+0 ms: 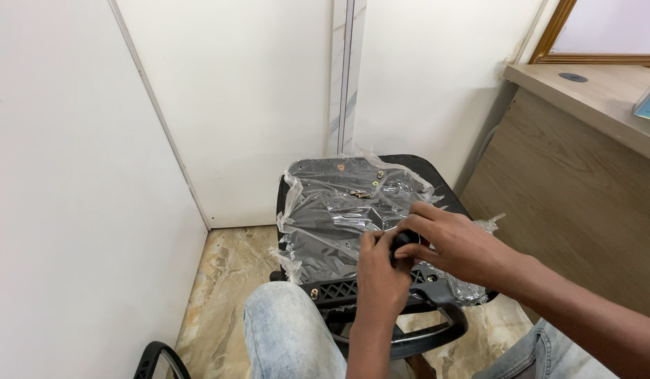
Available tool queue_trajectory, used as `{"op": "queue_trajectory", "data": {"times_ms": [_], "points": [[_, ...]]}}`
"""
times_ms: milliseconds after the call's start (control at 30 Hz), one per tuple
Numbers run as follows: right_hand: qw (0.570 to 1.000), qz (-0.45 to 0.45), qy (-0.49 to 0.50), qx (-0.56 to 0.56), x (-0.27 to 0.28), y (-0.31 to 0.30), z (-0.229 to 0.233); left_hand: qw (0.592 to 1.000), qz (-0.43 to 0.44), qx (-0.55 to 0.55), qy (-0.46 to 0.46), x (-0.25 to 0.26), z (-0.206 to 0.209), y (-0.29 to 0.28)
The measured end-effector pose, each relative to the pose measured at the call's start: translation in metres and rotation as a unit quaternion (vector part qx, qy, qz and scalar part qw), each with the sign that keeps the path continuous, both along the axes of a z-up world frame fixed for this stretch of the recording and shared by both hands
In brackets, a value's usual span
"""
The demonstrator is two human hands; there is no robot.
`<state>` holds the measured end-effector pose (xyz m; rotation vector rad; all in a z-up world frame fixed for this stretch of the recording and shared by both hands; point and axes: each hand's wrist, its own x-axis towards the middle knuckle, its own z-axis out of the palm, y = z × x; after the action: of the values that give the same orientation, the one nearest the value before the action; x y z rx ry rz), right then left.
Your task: The person assembles a black plastic chair frame by inserting and tightening screws with a screwdriver. They work on a single frame section placed on their lap, repeatedly aligning holes and securing fasteners.
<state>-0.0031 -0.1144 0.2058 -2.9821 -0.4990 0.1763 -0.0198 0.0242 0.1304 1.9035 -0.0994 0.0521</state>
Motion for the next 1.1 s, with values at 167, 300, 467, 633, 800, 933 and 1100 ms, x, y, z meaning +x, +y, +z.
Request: {"op": "queue_trajectory", "data": {"times_ms": [167, 300, 467, 633, 800, 933, 1100], "points": [[0.971, 0.185, -0.095, 0.117, -0.002, -0.001, -0.001, 0.999, 0.004, -0.002, -0.033, 0.004, -0.012, 0.006], [0.996, 0.055, -0.021, 0.073, -0.002, 0.004, 0.002, 0.998, 0.008, 0.045, -0.033, 0.003, -0.021, -0.004], [0.989, 0.117, -0.042, 0.078, -0.003, 0.003, 0.010, 0.999, 0.021, 0.002, -0.037, 0.004, -0.028, -0.003], [0.970, 0.196, -0.101, 0.106, -0.007, -0.001, 0.004, 0.999, -0.006, -0.012, -0.043, 0.006, -0.030, 0.004], [1.000, -0.026, 0.014, -0.001, -0.006, 0.006, -0.002, 0.994, 0.037, -0.007, -0.098, 0.000, -0.020, -0.003], [0.966, 0.204, -0.098, 0.125, -0.011, 0.001, 0.000, 0.991, 0.009, -0.124, 0.044, -0.002, -0.012, 0.006], [0.993, 0.075, -0.039, 0.085, -0.014, 0.005, -0.003, 0.996, -0.005, -0.078, -0.040, -0.006, -0.009, 0.006]]}}
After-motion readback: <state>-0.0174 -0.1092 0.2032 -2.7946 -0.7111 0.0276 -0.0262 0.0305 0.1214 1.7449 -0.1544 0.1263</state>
